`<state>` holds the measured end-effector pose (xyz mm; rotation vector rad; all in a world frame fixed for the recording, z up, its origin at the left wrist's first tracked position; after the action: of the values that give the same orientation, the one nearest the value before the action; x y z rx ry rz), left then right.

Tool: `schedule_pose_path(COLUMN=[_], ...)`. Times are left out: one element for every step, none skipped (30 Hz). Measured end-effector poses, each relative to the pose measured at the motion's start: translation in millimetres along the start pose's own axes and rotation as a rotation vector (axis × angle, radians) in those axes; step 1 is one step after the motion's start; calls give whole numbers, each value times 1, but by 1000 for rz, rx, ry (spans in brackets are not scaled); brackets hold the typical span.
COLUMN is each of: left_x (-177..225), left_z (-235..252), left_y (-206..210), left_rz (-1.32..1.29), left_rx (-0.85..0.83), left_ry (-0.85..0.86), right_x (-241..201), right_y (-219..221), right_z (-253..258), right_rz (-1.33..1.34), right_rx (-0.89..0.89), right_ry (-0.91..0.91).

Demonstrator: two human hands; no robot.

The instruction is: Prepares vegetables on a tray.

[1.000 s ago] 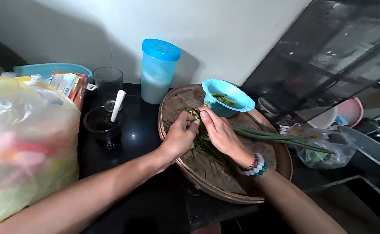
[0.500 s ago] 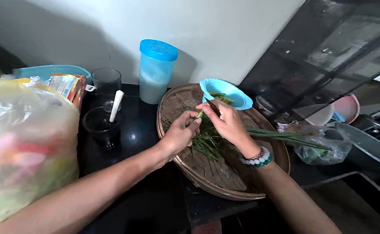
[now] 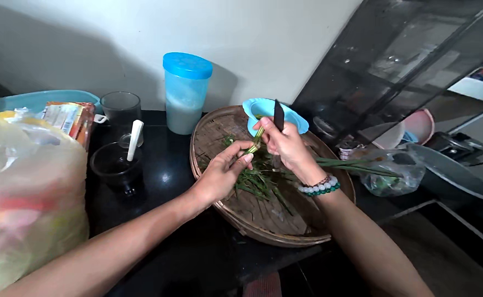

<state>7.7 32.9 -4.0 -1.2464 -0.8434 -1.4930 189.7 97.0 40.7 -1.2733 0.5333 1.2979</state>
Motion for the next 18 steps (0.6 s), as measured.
schedule_pose_path(left_x=[-1,-2,-3,-5,-6,-7,-7,-7,-6,-6,-6,-6,-6,-6,-6,-7,-7,-7], left_z=[0,0,1,3,5,5,5,6,6,6,7,7,7,7,7,7,7,7], left_y=[0,0,-1,-2,-2,-2,-2,-3,-3,-3,-4,-4,-4,-4,-4,-4,-3,-3], left_rz=[2,-7,-24,-50,-81,-114,-139,-165,-190,-221,-248,-268,-283,-291,-292,-291,-291,-291], left_rx=[-7,-7,-2,3,9,17,26,41,54,68,77,82,86,83,78,75,73,68], left_ry=[6,5,3,5,-1,-10,-23,-41,-62,-78,-92,-105,-117,-126,-132,-135,-136,-143], right_x=[-2,-1,0,3,5,5,5,5,4,0,-7,-16,-24,-31,-34,-35,-34,-32], right_y=[-11,-22,-36,-50,-63,-73,-80,-83,-81,-74,-62,-46,-30,-16,-6,3,10,14], right_z=[0,6,21,42,59,69,75,77,75,70,62,50,34,17,10,8,10,13], right_rz=[-38,-86,-152,-230,-319,-406,-470,-504,-514,-503,-482,-466,-469,-489,-532,-597,-660,-711], right_rx=[67,144,220,276,299,298,284,271,255,222,164,91,10,-64,-139,-197,-227,-232], right_ry=[-12,-33,-67,-100,-112,-92,-68,-51,-57,-85,-126,-176,-230,-296,-368,-429,-490,-543])
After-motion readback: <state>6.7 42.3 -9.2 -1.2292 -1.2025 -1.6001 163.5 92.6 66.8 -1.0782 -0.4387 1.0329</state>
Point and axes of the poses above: each hand's wrist, its own z-axis towards the middle knuckle, its own y-axis out of the palm, x = y × z, the point moved 4 cm from there along z, towards the middle knuckle, and after that the axes turned 1 degree about -x, right-handed, at the moved point
